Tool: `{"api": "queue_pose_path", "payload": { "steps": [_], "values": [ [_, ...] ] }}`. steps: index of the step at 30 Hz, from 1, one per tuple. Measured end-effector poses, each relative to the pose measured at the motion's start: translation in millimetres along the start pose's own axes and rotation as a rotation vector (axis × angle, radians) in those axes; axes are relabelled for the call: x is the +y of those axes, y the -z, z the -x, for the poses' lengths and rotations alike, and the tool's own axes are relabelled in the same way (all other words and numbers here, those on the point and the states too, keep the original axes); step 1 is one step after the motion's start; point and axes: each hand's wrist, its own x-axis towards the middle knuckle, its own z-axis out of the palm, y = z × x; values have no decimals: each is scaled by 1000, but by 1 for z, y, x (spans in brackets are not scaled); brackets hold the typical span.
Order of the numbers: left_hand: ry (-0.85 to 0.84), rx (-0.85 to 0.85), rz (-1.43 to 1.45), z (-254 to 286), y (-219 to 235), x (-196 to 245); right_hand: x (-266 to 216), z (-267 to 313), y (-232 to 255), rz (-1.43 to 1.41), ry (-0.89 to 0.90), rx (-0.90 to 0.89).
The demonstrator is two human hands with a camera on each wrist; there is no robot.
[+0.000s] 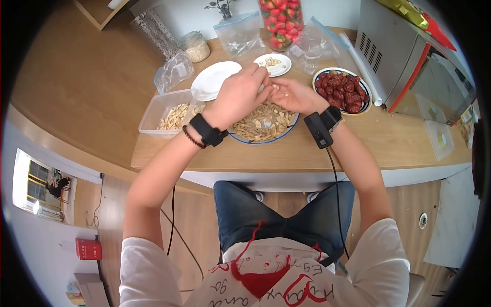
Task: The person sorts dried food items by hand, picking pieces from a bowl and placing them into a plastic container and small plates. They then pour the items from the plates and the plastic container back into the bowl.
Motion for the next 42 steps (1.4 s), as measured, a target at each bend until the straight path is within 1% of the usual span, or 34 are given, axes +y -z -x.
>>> {"api": "queue_pose_path", "payload": {
  "steps": [2, 3, 6, 7, 10, 13, 16, 18, 19, 21, 22, 24, 25, 27, 28, 30, 31, 33, 34, 36, 37, 39, 40, 42],
  "values": [
    [120, -231, 48, 6, 2, 8, -8, -2, 8, -38, 65, 136],
    [184, -344, 73, 9, 2, 10, -9, 1, 1, -99, 96, 208],
    [41, -363, 238, 24, -33, 1, -11, 4, 1, -128, 85, 162],
    [-3, -365, 188, 25, -40, 1, -11, 4, 3, -135, 78, 160],
    [-11, -403, 196, 25, -49, 2, -9, 2, 7, -140, 68, 159],
    [38, -448, 193, 23, -47, 7, -8, 1, 8, -97, 73, 170],
    [36, -424, 92, 22, -38, 9, -6, 0, 3, -4, 106, 194],
    [122, -292, 49, 12, -18, 7, -3, 1, -3, 93, 154, 238],
    [164, -225, 28, 5, -5, 7, -2, 1, -2, 82, 148, 225],
    [166, -91, 72, -9, 10, 2, 1, 0, -1, 61, 127, 200],
    [167, -31, 66, -15, 13, -2, 4, 0, -3, 53, 137, 225],
    [83, 25, 80, -27, 5, -10, 11, -2, -6, 41, 149, 274],
    [38, 54, 86, -29, 2, -12, 12, -3, -6, 21, 136, 266],
    [-22, 110, -41, -26, -1, -17, 10, -1, -10, -13, 119, 248],
    [-56, 137, -102, -26, -3, -18, 6, -1, -13, -50, 136, 271],
    [166, -148, -88, -25, -2, -26, -3, 2, -16, -132, 175, 323],
    [278, -294, -79, -24, -2, -28, -7, 4, -14, -185, 173, 279],
    [237, -431, -76, -13, -18, -21, -15, 6, -9, -287, 159, 186],
    [218, -499, -77, -7, -25, -16, -19, 7, -5, -304, 126, 139],
    [144, -460, 30, -3, -36, -10, -24, 10, -2, -337, 63, 44],
    [104, -441, 86, -4, -41, -7, -24, 11, -4, -316, 86, 69],
    [117, -486, 55, -4, -53, -3, -24, 14, -6, -277, 133, 126],
    [126, -506, 40, -4, -58, -3, -25, 14, -3, -254, 128, 120],
    [135, -488, 29, -5, -62, -4, -26, 13, 2, -209, 117, 104]
  ]
}}
